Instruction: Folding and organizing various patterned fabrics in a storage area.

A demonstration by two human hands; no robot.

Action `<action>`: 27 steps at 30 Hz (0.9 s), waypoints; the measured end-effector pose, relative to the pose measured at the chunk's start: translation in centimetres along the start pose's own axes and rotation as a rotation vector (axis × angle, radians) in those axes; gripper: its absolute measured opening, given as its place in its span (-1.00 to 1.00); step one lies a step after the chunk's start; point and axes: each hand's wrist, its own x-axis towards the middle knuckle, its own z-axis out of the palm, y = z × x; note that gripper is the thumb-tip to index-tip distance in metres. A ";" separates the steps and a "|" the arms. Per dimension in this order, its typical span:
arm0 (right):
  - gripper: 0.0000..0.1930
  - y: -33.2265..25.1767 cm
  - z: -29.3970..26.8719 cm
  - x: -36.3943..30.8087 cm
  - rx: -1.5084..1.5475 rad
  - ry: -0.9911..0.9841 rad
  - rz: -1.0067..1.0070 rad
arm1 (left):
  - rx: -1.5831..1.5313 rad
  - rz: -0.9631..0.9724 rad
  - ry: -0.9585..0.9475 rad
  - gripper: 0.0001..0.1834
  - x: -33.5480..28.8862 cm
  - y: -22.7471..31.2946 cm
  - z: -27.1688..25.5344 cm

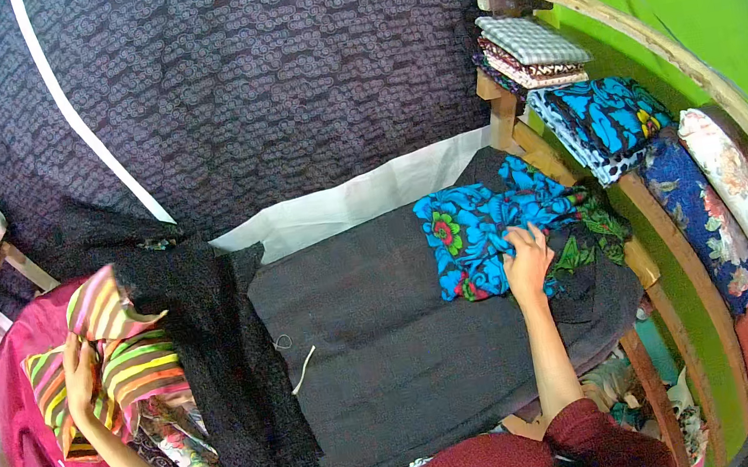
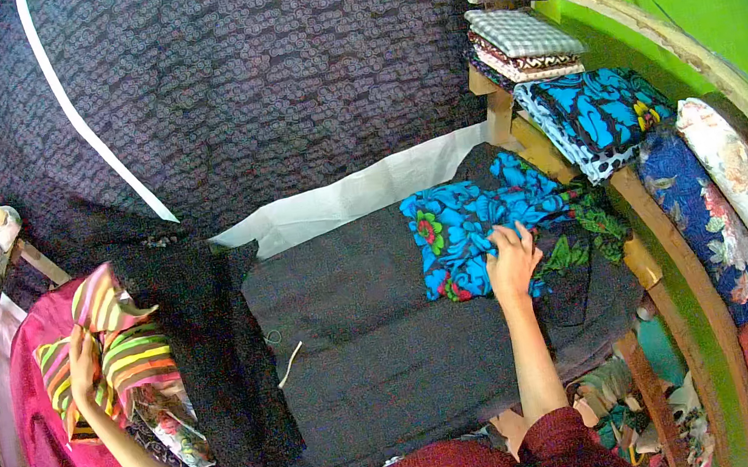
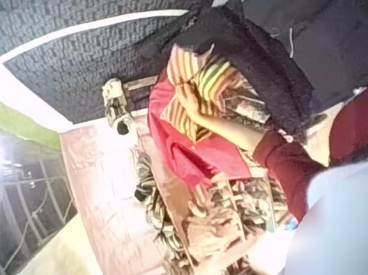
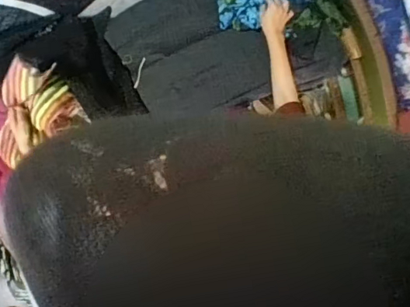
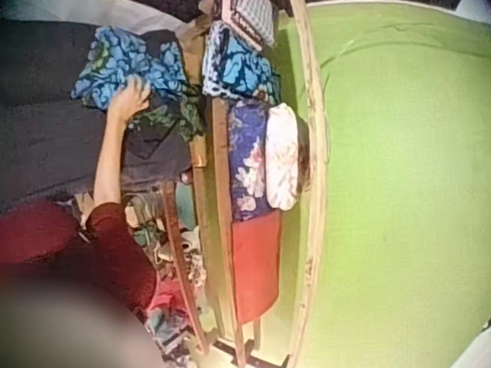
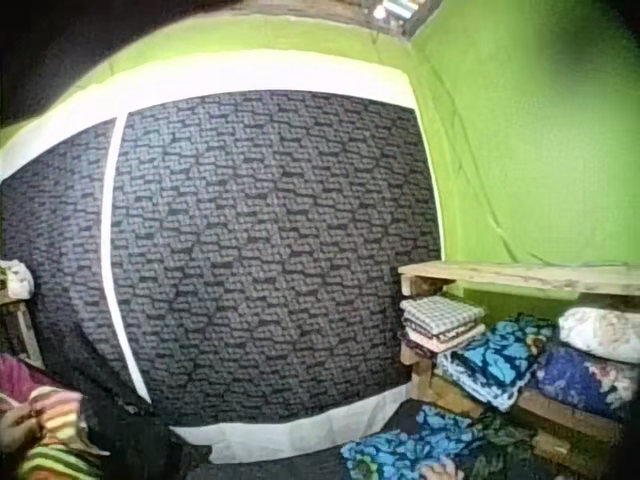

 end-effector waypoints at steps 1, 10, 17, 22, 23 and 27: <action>-0.64 -0.8 -0.4 0.1 0.005 0.002 -0.008 | -0.041 0.024 0.012 -0.54 -0.5 1.1 -1.1; -0.67 -12.3 -3.5 -3.8 0.852 -0.254 -0.097 | 0.500 0.543 -0.477 0.18 -11.9 38.4 11.2; -0.29 -10.7 -4.5 -3.3 0.511 -0.618 -0.540 | -0.131 0.206 -0.685 -0.26 -15.9 23.5 26.6; -0.35 -3.2 -2.1 -5.5 0.310 -0.878 -0.452 | -0.921 -0.056 -0.084 -0.59 -18.3 20.1 27.4; -0.46 -2.3 -1.6 -5.7 0.412 -0.842 -0.409 | -0.922 -0.056 -0.082 -0.59 -18.3 20.3 28.3; -0.70 -2.9 -4.3 -4.6 0.631 -0.664 0.113 | -1.092 -0.035 0.081 -0.65 -19.2 19.2 28.7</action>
